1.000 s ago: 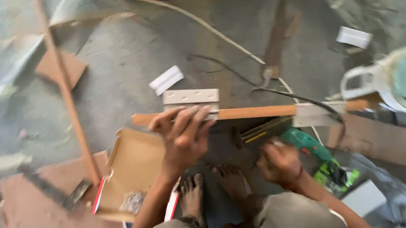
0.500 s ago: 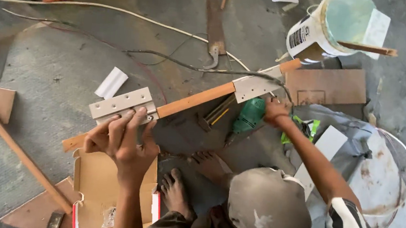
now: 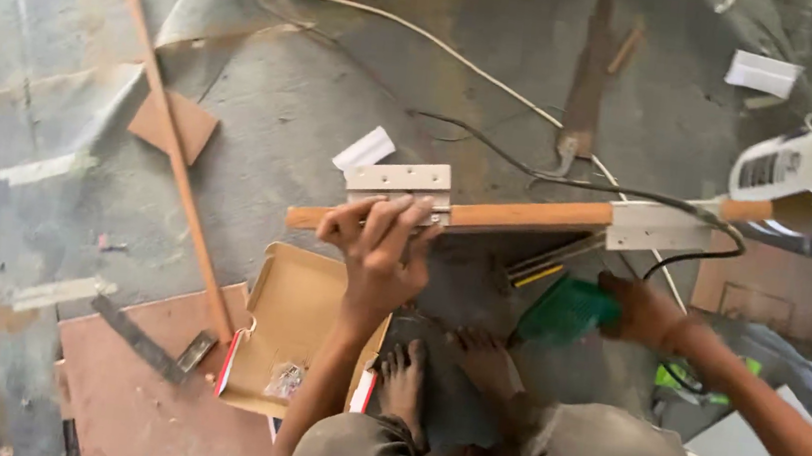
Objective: The person uses a green power drill to drive screws into a metal bracket attached to a wooden frame. They repeatedly position the bracket, insert screws, and drill them in while sitting on the floor. The person also flips the frame to access different sides and checks the alignment of the bracket.
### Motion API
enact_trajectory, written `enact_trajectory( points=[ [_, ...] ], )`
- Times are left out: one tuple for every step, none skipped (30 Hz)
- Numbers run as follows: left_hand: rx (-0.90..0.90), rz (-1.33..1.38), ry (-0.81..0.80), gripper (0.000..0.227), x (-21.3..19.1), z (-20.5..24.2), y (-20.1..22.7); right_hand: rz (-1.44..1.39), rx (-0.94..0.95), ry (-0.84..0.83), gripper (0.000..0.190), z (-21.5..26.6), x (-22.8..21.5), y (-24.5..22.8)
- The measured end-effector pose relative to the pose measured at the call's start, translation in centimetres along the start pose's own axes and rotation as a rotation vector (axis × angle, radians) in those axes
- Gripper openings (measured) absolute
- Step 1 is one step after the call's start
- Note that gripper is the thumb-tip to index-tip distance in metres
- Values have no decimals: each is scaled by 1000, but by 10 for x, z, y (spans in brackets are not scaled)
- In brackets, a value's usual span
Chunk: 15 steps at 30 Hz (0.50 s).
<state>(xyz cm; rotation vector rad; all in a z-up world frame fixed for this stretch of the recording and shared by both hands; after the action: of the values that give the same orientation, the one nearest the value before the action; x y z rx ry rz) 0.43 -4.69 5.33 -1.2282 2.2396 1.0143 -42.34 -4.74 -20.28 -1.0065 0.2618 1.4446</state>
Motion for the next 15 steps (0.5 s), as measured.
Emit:
enact_trajectory(
  points=[
    [3, 17, -8, 25, 1, 0, 0, 196, -77, 100, 89, 5, -6, -18],
    [-1, 10, -2, 25, 0, -1, 0, 202, -85, 98, 89, 14, -26, -57],
    [10, 27, 2, 27, 0, -1, 1, 164, -4, -37, 77, 22, -39, -91],
    [22, 47, 4, 28, 0, -1, 3, 126, 80, -173, 66, 35, -50, -124],
    [18, 44, 8, 28, 0, 0, 3, 131, 76, -174, 66, 35, -51, -131],
    [15, 46, 9, 28, 1, 1, 2, -147, 293, -289, 77, 38, -46, -127],
    [12, 49, 9, 29, 2, 1, 2, -428, 510, -394, 88, 44, -39, -126],
    [14, 51, 19, 29, 1, 0, 2, -423, 511, -386, 88, 45, -34, -123],
    [16, 58, 11, 30, 1, -1, 2, -495, 561, -334, 92, 46, -30, -117],
    [19, 63, 4, 31, 1, -2, 2, -565, 607, -280, 95, 46, -27, -110],
    [22, 64, 16, 31, 1, -4, 3, -559, 605, -270, 95, 57, -42, -124],
    [19, 65, 23, 30, 0, -5, 3, -408, 529, -295, 82, 67, -58, -140],
    [16, 65, 30, 29, 1, -5, 3, -254, 453, -319, 71, 77, -72, -156],
    [10, 70, 34, 29, 1, -4, 2, -247, 459, -318, 71, 87, -73, -129],
    [32, 67, 38, 27, 3, -2, 3, -197, 291, -203, 83, 92, -83, -110]
  ],
)
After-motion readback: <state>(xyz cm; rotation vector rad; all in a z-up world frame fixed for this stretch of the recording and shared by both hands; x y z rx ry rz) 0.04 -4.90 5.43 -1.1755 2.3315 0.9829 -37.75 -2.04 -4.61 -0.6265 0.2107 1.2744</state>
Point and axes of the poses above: each hand's wrist, its own z-axis away from the middle knuckle, its own x-axis out of the palm, y = z × x, the point moved 6 cm from there along -z, towards the middle knuckle, and after that the axes turned 3 degrees about x, right-handed, at the moved point
